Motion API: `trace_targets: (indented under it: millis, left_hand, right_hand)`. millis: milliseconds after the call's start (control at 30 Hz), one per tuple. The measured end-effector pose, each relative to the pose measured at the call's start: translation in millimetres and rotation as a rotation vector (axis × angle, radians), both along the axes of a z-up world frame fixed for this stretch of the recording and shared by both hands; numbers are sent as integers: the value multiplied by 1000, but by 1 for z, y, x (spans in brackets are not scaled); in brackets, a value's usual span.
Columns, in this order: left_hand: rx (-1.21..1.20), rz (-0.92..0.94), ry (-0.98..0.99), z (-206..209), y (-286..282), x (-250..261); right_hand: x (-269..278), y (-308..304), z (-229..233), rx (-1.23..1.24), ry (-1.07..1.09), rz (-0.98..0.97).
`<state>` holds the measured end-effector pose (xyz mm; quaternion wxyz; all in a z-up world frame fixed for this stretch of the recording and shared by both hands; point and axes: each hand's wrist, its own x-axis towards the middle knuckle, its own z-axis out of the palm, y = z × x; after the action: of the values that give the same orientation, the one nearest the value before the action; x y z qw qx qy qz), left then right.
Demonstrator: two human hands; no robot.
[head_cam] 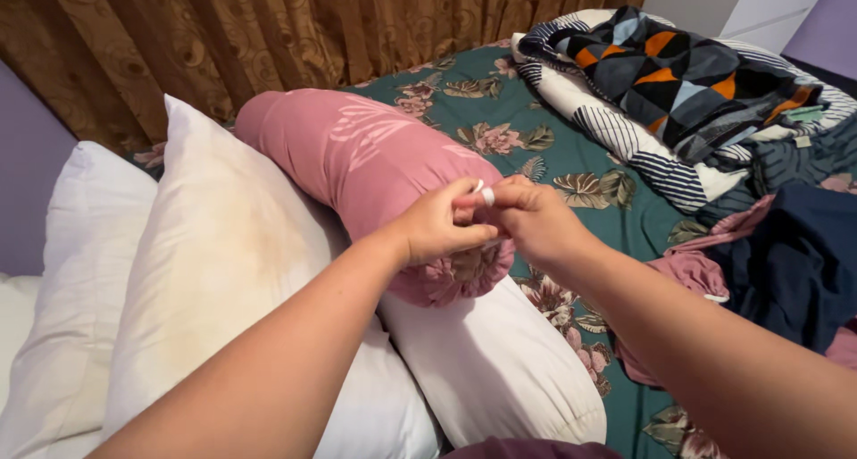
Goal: The person puts a pillowcase onto a long pillow by sliding the pillow into the opening and then pulls the drawstrings tight to secure it.
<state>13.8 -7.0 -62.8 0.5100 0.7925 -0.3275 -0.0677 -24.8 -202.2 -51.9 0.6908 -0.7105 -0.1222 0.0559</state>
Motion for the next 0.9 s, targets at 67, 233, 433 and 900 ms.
trace_targets:
  millis: [67,233,433,900]
  left_hand:
    - [6,-14,53,2,2,-5]
    - [-154,-87,230,-2,1,3]
    - [-104,-58,58,-9,3,10]
    - [-211,-69,234,-15,-6,20]
  right_hand:
    - [-6,7,8,-147,-74,-36]
    - [-6,13,17,-162,80,-105]
    - [3,18,6,-28,-5,155]
    - [25,7,-9,25,63,64]
